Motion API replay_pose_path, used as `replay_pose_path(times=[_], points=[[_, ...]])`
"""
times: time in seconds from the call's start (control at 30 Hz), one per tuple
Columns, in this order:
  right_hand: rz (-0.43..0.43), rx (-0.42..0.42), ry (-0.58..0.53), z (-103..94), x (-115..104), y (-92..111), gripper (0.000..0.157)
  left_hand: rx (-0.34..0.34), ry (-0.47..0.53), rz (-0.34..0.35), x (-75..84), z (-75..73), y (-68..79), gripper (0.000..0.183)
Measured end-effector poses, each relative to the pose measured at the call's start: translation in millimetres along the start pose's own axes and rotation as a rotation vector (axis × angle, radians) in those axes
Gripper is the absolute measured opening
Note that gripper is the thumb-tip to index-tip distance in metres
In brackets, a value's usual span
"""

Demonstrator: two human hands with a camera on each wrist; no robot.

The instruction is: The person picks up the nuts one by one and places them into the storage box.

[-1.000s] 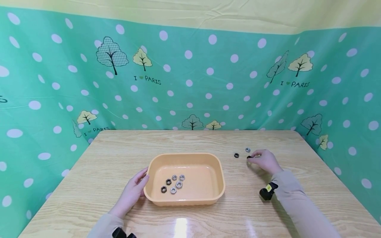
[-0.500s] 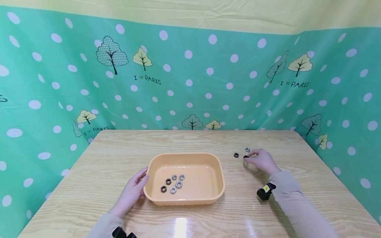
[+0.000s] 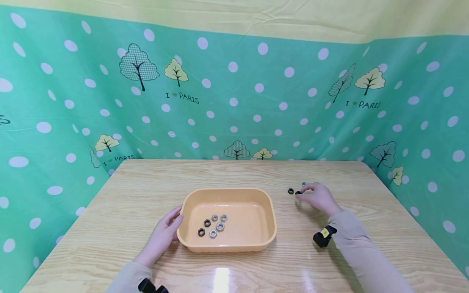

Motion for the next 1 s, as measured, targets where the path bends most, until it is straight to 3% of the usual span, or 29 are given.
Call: replay_pose_path(times=[1.0], points=[[-0.031,0.012,-0.020,1.7,-20,-4,0.020,-0.006,0.010,-0.003,0.3,-1.3,0.0,0.049]])
Point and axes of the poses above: each hand's wrist, its own y-axis away from the middle knuckle, its own z-axis out of the palm, x = y × z, the point moved 1 cm from there along -y, towards the middle knuckle, and after that the axes turned 14 degrees about y, right-handed, at the moved point
